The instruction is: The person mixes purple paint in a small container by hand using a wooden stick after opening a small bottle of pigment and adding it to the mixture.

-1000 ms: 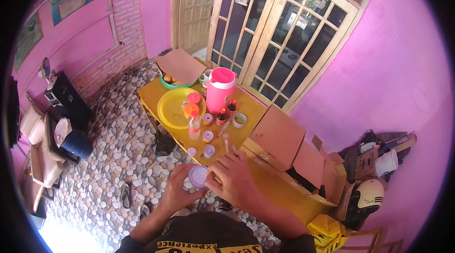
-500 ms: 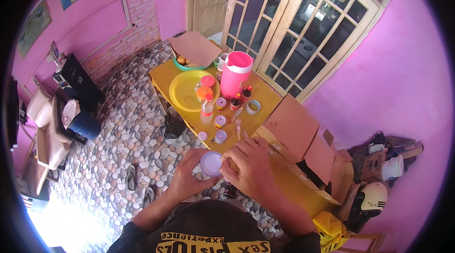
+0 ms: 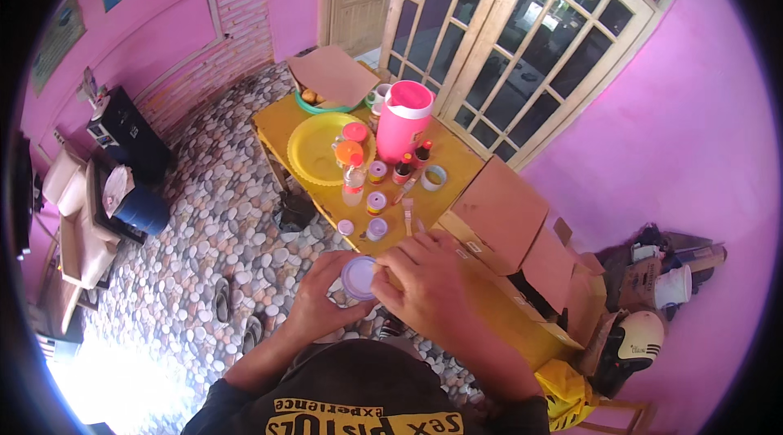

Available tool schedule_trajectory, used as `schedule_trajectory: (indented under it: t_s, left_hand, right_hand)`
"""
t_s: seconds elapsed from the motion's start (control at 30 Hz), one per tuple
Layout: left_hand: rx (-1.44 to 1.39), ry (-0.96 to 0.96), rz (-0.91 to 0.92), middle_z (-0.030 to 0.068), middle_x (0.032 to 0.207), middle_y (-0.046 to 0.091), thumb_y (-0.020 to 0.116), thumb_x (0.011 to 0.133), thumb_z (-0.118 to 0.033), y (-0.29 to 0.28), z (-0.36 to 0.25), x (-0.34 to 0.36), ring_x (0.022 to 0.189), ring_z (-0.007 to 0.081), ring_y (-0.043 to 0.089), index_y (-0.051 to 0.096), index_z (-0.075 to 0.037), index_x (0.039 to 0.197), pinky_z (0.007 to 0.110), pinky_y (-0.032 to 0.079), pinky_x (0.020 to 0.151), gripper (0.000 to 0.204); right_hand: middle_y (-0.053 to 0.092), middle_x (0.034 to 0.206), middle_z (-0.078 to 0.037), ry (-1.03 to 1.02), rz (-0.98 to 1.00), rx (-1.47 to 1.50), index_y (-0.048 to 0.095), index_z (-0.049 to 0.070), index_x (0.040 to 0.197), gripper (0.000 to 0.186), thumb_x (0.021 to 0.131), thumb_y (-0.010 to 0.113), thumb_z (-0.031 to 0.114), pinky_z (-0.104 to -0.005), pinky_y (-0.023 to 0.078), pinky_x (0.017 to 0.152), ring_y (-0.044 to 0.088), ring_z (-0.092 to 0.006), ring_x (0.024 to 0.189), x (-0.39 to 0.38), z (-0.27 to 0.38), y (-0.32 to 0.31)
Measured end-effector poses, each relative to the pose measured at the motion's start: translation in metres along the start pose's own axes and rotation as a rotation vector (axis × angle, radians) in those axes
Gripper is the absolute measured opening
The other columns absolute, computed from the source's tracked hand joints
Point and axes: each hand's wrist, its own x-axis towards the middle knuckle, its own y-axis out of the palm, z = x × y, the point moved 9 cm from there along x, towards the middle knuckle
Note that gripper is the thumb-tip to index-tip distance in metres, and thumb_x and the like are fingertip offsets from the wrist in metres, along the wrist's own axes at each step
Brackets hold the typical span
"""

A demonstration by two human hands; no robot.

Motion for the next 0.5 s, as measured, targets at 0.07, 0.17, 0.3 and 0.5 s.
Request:
schedule_trajectory:
  t_s: [0.07, 0.17, 0.3, 0.5]
  left_hand:
    - [-0.004, -0.006, -0.013, 0.017, 0.122, 0.066, 0.091, 0.066, -0.01, 0.001, 0.002, -0.001, 0.113, 0.0346, 0.067, 0.068, -0.001, 0.124, 0.043, 0.055, 0.097, 0.063]
    - [0.037, 0.013, 0.008, 0.0167, 0.122, 0.066, 0.092, 0.07, -0.015, 0.001, 0.002, -0.001, 0.111, 0.0348, 0.067, 0.068, -0.002, 0.126, 0.043, 0.056, 0.095, 0.062]
    - [0.035, -0.012, 0.007, 0.0165, 0.121, 0.065, 0.093, 0.068, -0.016, 0.002, 0.006, -0.003, 0.11, 0.0347, 0.068, 0.068, -0.002, 0.125, 0.043, 0.057, 0.095, 0.064]
    - [0.089, -0.036, 0.021, 0.0174, 0.119, 0.066, 0.094, 0.068, -0.018, 0.004, 0.0, -0.001, 0.107, 0.035, 0.07, 0.068, -0.002, 0.126, 0.042, 0.058, 0.091, 0.065]
  right_hand:
    - [0.062, 0.083, -0.004, 0.0, -0.019, -0.009, 0.064, 0.01, 0.086, 0.018, 0.076, 0.079, 0.009, -0.0416, 0.041, 0.089, 0.062, -0.0245, 0.082, 0.001, 0.0, 0.002]
    - [0.062, 0.084, -0.004, 0.0, 0.019, 0.124, 0.064, 0.01, 0.087, 0.018, 0.077, 0.079, 0.01, -0.042, 0.041, 0.09, 0.062, -0.0246, 0.084, -0.001, 0.004, 0.005]
    - [0.063, 0.081, -0.003, -0.011, 0.035, 0.106, 0.065, 0.011, 0.086, 0.018, 0.075, 0.079, 0.006, -0.04, 0.041, 0.087, 0.062, -0.0234, 0.081, -0.004, 0.004, 0.0]
    - [0.062, 0.085, -0.004, 0.017, -0.041, 0.006, 0.064, 0.011, 0.089, 0.018, 0.079, 0.078, 0.012, -0.0431, 0.039, 0.092, 0.062, -0.0242, 0.087, -0.006, -0.002, -0.002]
